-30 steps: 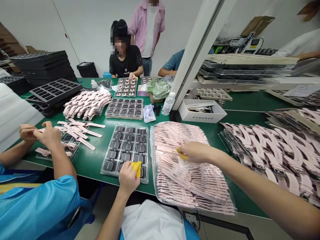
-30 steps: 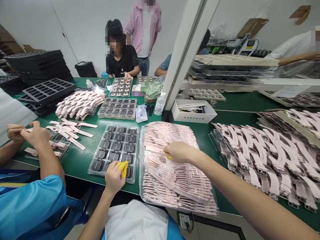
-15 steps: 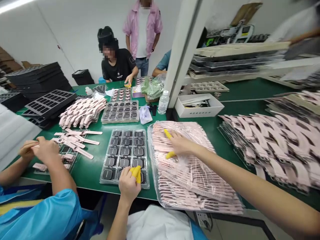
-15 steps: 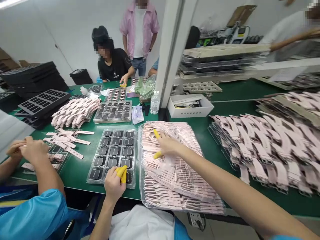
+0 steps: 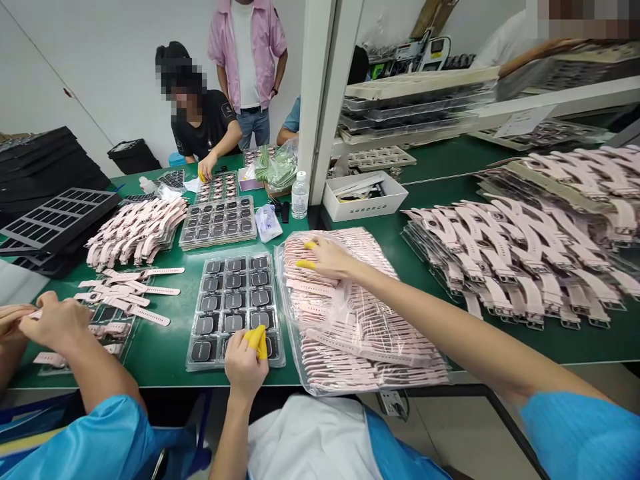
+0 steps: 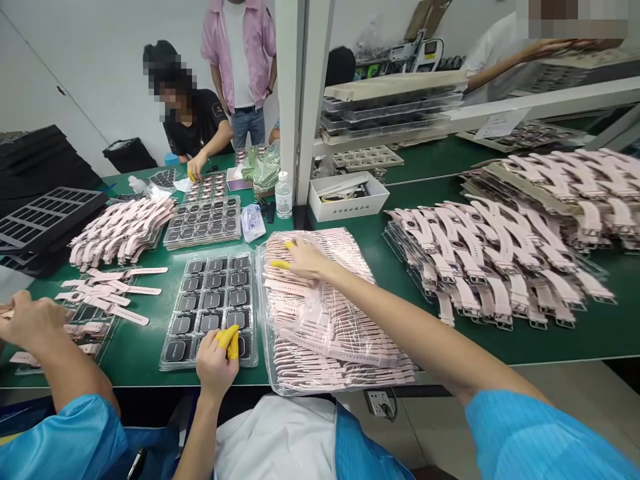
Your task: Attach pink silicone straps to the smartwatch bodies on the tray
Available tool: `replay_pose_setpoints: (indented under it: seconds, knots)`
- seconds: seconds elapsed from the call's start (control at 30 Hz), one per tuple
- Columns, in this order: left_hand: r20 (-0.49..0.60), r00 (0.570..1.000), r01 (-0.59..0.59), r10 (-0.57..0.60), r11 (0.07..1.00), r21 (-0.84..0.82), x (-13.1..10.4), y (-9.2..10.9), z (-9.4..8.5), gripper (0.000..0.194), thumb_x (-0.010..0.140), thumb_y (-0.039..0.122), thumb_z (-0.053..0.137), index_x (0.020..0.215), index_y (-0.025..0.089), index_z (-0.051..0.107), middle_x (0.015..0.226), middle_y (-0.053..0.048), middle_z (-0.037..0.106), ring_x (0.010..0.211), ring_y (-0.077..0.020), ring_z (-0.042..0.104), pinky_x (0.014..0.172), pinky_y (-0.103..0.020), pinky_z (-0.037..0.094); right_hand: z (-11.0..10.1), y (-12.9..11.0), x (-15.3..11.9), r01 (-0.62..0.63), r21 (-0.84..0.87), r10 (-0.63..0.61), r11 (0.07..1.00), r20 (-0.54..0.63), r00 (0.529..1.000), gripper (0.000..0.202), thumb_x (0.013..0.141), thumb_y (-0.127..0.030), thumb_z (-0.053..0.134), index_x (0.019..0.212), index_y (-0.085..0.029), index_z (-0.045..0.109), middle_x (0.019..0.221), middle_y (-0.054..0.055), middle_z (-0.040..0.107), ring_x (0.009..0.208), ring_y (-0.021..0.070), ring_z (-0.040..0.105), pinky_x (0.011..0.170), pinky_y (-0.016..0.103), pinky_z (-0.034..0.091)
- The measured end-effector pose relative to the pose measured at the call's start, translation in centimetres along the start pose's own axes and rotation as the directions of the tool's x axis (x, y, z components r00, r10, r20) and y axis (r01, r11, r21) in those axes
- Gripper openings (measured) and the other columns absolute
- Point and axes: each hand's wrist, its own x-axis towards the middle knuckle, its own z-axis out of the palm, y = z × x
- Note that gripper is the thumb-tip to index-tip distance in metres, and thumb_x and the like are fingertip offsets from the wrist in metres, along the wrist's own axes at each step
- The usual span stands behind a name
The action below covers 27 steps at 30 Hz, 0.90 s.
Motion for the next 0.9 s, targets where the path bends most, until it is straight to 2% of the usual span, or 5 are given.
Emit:
replay_pose_setpoints:
  seconds: [0.1,0.23,0.4,0.73,0.9]
  knots:
    - [-0.002,1.0,-0.003,0.003,1.0,-0.007,0.1,-0.1,0.0,0.013,0.091,0.008,0.062,0.101,0.017,0.064,0.081,-0.009,0.07,0.084,-0.0258,0.063,0.072,-0.037,0.054,0.1,-0.7,1.9,-0.096,0.019,0.097,0.995,-0.045,0.994,0.096,0.095,-0.081,0.03,0.158,-0.009,0.038,0.16,0.028,0.044,0.142,0.0442,0.047,0.112,0.053,0.041]
    - [-0.012,1.0,-0.011,0.011,1.0,-0.002,0.3,-0.1,-0.1,0.015,0.091,0.007,0.062,0.103,0.016,0.064,0.082,-0.01,0.07,0.084,-0.0258,0.063,0.07,-0.036,0.053,0.5,-1.2,4.2,-0.097,0.062,0.097,0.993,0.003,0.995,0.1,0.091,-0.084,0.04,0.16,-0.012,0.032,0.156,0.025,0.051,0.133,0.0412,0.056,0.106,0.047,0.046]
    - [-0.022,1.0,-0.019,0.019,1.0,0.002,0.6,0.1,-0.2,0.017,0.091,0.007,0.061,0.105,0.016,0.064,0.081,-0.009,0.069,0.083,-0.0253,0.063,0.07,-0.035,0.053,-0.4,-0.7,5.9,-0.095,-0.004,0.095,0.995,-0.08,0.992,0.095,0.082,-0.088,0.052,0.134,-0.009,0.06,0.133,0.028,0.064,0.115,0.042,0.063,0.095,0.048,0.05]
    - [-0.026,1.0,-0.004,0.004,1.0,0.003,0.4,0.1,0.0,0.012,0.09,0.007,0.061,0.09,0.019,0.06,0.077,-0.007,0.067,0.081,-0.0239,0.063,0.069,-0.035,0.053,-3.9,0.2,4.9,0.238,-0.233,-0.216,0.943,0.116,0.969,0.075,0.074,-0.081,0.069,0.11,-0.015,0.07,0.108,0.018,0.073,0.096,0.0358,0.068,0.08,0.041,0.048]
    - [-0.032,1.0,-0.002,0.002,1.0,-0.001,0.7,0.3,-0.2,0.017,0.092,0.009,0.06,0.104,0.019,0.065,0.078,-0.007,0.069,0.081,-0.0242,0.066,0.071,-0.036,0.054,-3.6,1.1,4.9,0.238,-0.298,-0.192,0.924,0.176,0.965,0.087,0.067,-0.088,0.07,0.117,-0.016,0.07,0.122,0.021,0.068,0.106,0.0397,0.066,0.084,0.044,0.049]
